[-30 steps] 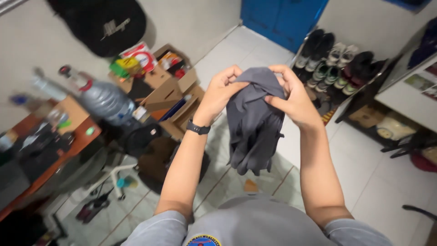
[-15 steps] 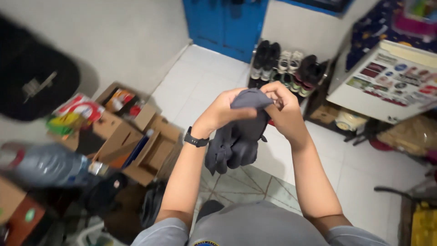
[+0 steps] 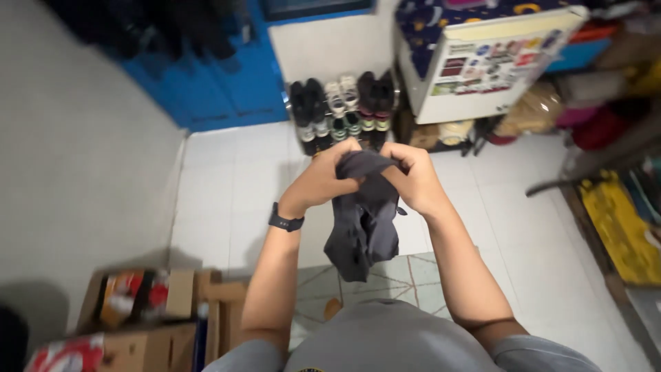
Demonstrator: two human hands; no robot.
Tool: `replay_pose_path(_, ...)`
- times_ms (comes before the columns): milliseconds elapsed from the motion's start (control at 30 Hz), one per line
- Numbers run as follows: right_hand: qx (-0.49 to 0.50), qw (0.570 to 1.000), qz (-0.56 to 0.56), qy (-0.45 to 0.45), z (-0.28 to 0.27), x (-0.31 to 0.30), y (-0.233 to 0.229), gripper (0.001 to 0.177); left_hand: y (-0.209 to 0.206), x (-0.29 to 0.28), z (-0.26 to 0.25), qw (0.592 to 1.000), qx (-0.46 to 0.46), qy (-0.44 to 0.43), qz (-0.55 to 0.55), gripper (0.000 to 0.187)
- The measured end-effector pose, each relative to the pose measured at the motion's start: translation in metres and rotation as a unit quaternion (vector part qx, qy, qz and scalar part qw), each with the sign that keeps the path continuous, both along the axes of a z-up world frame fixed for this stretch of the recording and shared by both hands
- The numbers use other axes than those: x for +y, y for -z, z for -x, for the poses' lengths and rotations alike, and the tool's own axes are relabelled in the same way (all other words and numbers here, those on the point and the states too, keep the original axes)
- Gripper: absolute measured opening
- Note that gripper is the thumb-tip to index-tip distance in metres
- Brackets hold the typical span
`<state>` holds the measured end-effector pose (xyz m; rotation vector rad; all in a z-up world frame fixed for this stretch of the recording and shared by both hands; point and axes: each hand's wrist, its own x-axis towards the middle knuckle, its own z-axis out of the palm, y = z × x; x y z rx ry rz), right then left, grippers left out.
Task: The person is organizing various personal belongings, including clothing, a water bottle, and bags, in a bedroom.
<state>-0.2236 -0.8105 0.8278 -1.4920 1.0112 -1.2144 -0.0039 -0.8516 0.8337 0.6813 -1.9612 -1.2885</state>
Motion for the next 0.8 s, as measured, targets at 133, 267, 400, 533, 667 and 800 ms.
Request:
replay_pose_path(133, 0.074, 0.994, 0.062, 0.060, -0.011, -0.003, -0.011, 0.013, -0.012, -0.032, -0.007, 0.992, 0.066, 0.088, -0.069, 0.039)
replay_pose_path(267, 0.070, 0.994, 0.050, 0.064, -0.030, -0.013, -0.009, 0.008, -0.007, -0.053, -0.024, 0.993, 0.087, 0.077, -0.006, 0.022)
replay_pose_path(400, 0.120, 0.991, 0.044, 0.048, -0.052, -0.033, -0.009, 0.016, -0.003, -0.067, -0.051, 0.993, 0.091, 0.074, 0.031, 0.004)
replay_pose_path(533, 0.154, 0.967, 0.186, 0.083, -0.083, -0.056, -0.016, 0.012, 0.031, -0.085, -0.092, 0.980, 0.110, 0.027, -0.162, 0.017)
replay_pose_path(667, 0.173, 0.953, 0.192, 0.158, -0.101, -0.082, 0.002, 0.023, 0.040, -0.084, -0.124, 0.987, 0.126, -0.039, -0.094, 0.021)
replay_pose_path(800, 0.041, 0.996, 0.071, -0.020, -0.151, -0.099, -0.001, 0.015, 0.030, -0.080, -0.143, 0.986, 0.135, -0.033, -0.086, 0.022)
